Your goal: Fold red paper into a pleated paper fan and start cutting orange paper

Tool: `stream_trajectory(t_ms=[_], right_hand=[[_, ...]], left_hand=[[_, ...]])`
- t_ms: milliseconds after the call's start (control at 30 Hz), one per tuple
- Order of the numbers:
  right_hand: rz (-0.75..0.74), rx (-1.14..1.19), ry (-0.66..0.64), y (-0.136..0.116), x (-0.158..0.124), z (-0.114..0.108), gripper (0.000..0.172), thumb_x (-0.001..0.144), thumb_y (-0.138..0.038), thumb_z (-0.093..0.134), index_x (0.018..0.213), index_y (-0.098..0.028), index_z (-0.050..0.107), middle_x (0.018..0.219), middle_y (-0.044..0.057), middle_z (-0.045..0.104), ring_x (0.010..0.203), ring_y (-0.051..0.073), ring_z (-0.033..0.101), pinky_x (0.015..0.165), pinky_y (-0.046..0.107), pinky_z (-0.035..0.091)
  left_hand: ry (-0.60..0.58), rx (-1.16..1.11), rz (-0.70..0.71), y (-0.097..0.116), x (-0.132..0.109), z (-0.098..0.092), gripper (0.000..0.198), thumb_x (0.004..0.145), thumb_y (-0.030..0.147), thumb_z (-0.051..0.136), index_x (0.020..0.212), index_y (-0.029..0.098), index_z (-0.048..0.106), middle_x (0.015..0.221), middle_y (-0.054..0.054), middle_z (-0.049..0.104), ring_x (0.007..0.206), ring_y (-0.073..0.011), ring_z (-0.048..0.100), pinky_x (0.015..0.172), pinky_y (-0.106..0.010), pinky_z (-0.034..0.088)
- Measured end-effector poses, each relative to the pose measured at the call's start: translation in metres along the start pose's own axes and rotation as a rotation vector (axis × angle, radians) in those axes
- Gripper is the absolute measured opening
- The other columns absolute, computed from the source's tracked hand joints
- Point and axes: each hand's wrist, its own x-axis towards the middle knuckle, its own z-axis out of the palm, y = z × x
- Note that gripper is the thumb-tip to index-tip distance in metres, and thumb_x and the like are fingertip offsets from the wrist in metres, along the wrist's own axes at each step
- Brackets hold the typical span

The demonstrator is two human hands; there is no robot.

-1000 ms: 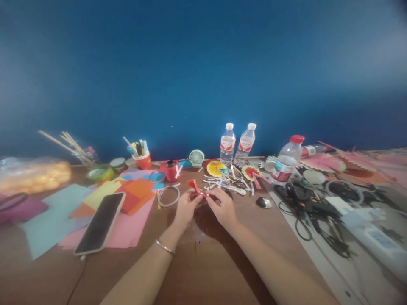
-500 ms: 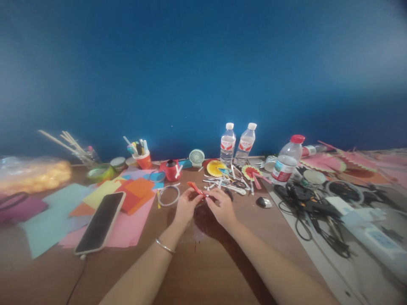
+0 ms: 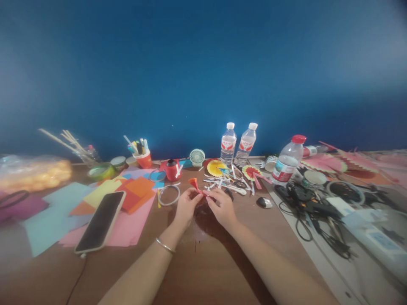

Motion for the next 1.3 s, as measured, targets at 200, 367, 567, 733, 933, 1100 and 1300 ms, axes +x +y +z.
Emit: stream_trajectory(t_ms=[200,367,567,733,933,1100,1300], right_hand=[[-0.052,-0.071,-0.019,0.002,0.000,-0.001,0.028,0.082,-0.018,0.048,0.103,-0.025,0.065,0.078,0.004,0.058,0.075,0.017,0.055,0.071,0.030,0.047],[-0.158,-0.162,-0.075,0.002,0.001,-0.003,0.031,0.083,-0.016,0.046,0.107,-0.026,0.063,0.082,0.006,0.058,0.080,0.018,0.053,0.073,0.031,0.046],[-0.190,-0.177,-0.030,0.004,0.001,-0.001,0.030,0.083,-0.018,0.048,0.108,-0.026,0.062,0.085,0.006,0.062,0.081,0.018,0.054,0.074,0.033,0.047],[-0.175,-0.145,0.039,0.003,0.000,-0.001,0.022,0.082,-0.021,0.052,0.098,-0.025,0.067,0.081,0.005,0.066,0.077,0.018,0.057,0.072,0.033,0.048],[-0.125,-0.141,0.119,-0.002,-0.001,-0.003,0.013,0.078,-0.022,0.057,0.083,-0.022,0.069,0.078,0.005,0.065,0.077,0.019,0.057,0.074,0.033,0.047],[-0.037,-0.125,0.219,-0.003,0.000,-0.008,0.011,0.080,-0.021,0.053,0.075,-0.019,0.063,0.072,0.005,0.060,0.072,0.018,0.056,0.068,0.032,0.047],[-0.033,-0.033,0.154,-0.010,0.002,-0.005,0.013,0.080,-0.018,0.053,0.087,-0.021,0.064,0.087,0.005,0.061,0.086,0.018,0.056,0.079,0.033,0.046]], left_hand=[[0.014,-0.021,-0.013,0.002,-0.002,0.002,0.026,0.058,0.025,0.073,0.076,0.015,0.056,0.073,0.001,0.062,0.070,-0.0136,0.060,0.072,-0.030,0.050],[0.033,-0.027,-0.016,0.000,-0.001,0.001,0.026,0.058,0.025,0.073,0.076,0.015,0.057,0.072,0.001,0.063,0.068,-0.0130,0.060,0.070,-0.029,0.049],[0.064,-0.052,0.000,0.001,-0.001,0.002,0.025,0.059,0.024,0.072,0.077,0.015,0.057,0.073,0.001,0.062,0.067,-0.0116,0.059,0.068,-0.026,0.048],[0.069,-0.084,0.000,0.004,-0.001,0.002,0.023,0.060,0.025,0.071,0.075,0.016,0.056,0.072,0.002,0.060,0.069,-0.0103,0.059,0.069,-0.025,0.049],[0.073,-0.088,0.009,0.002,0.000,0.001,0.025,0.059,0.024,0.072,0.075,0.016,0.055,0.072,0.003,0.060,0.068,-0.0102,0.059,0.068,-0.025,0.049],[0.076,-0.055,0.033,-0.001,0.001,-0.001,0.024,0.060,0.024,0.072,0.076,0.016,0.055,0.072,0.002,0.060,0.068,-0.0101,0.059,0.068,-0.025,0.049],[0.024,0.011,0.045,-0.003,0.001,-0.002,0.024,0.060,0.021,0.072,0.079,0.014,0.059,0.076,-0.001,0.063,0.075,-0.0138,0.060,0.074,-0.029,0.049]])
